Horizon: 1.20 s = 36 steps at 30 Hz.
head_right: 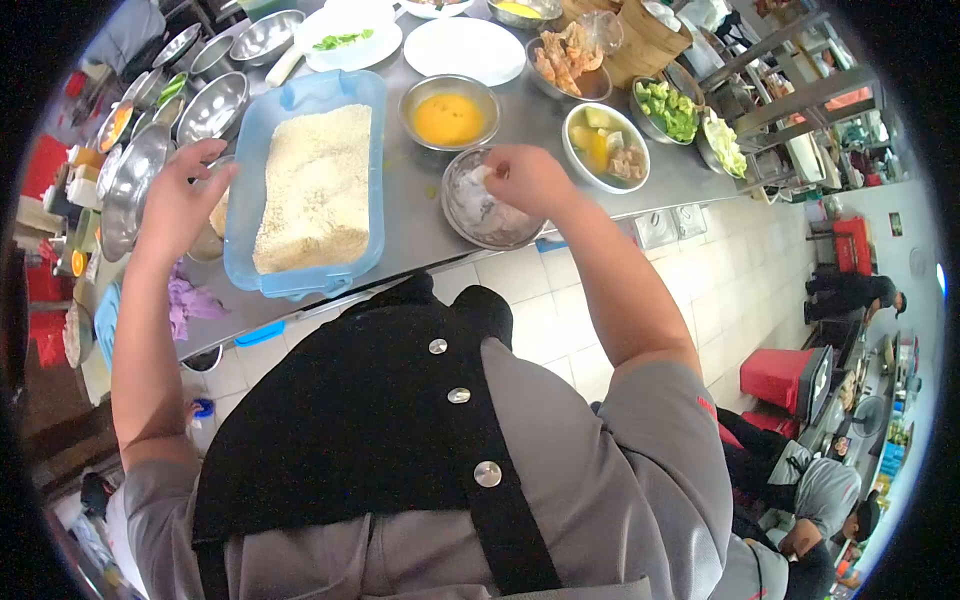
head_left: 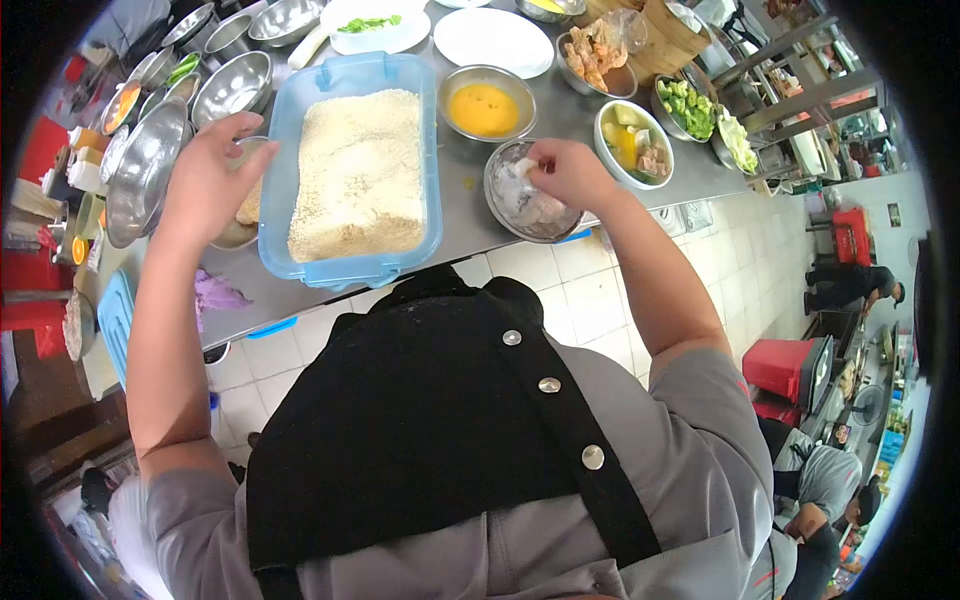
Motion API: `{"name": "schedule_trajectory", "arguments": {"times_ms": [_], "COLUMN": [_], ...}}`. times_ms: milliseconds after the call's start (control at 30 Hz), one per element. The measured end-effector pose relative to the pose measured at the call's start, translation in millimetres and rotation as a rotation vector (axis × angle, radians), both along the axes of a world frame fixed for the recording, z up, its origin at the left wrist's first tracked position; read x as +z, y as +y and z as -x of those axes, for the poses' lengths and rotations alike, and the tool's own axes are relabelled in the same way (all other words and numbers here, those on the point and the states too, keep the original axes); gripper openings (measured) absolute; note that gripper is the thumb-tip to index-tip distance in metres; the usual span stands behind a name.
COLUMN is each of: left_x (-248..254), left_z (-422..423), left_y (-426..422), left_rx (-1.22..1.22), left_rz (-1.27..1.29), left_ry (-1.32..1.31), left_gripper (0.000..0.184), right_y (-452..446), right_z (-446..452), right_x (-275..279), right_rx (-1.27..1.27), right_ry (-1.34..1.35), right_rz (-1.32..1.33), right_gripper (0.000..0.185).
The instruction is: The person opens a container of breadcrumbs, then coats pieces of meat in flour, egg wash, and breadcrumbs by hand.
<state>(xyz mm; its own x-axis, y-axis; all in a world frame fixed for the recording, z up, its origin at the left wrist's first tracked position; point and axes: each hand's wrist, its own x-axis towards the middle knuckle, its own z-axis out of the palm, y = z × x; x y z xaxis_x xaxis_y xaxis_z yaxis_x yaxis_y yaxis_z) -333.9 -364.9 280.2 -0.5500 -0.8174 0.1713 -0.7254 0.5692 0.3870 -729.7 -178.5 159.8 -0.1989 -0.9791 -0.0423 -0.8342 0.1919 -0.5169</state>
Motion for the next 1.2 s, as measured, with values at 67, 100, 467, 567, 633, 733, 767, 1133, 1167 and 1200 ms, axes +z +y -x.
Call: {"name": "schedule_trajectory", "arguments": {"times_ms": [67,100,467,567,633,733,767,1133,1167,1200], "left_x": [-1,-1,11,16,18,20,21,25,25,26], "left_z": [-3,-4,-2,-5,-6,-1,2,11,10,10], "left_y": [3,5,34,42,46,53,55,59,58,57], "left_rx": [0.01,0.014,0.051,0.07,0.071,0.051,0.04,-0.015,-0.02,-0.022], "left_rz": [-0.004,0.0,-0.04,-0.043,-0.044,-0.06,-0.066,-0.029,-0.028,-0.034], "left_ry": [0.021,0.019,0.057,0.06,0.065,0.094,0.106,0.085,0.094,0.092], "left_gripper": [0.042,0.041,0.039,0.039,0.038,0.038,0.038,0.039,0.039,0.039], "right_y": [-9,-18,-126,-128,-129,-122,-124,-141,-146,-151], "right_z": [16,18,34,37,33,15,4,-7,2,10], "right_x": [5,12,-3,0,5,9,10,9,8,7], "right_rx": [-0.086,-0.083,-0.05,-0.035,0.106,0.324,0.331,0.229,0.204,0.179], "right_ry": [-0.211,-0.248,-0.012,0.195,0.298,0.47,0.525,0.529,0.455,0.382], "right_rz": [-0.012,-0.002,-0.016,-0.043,-0.072,-0.143,-0.185,-0.213,-0.152,-0.092], "right_gripper": [0.026,0.027,0.033,0.035,0.033,0.029,0.03,0.03,0.032,0.033]}}
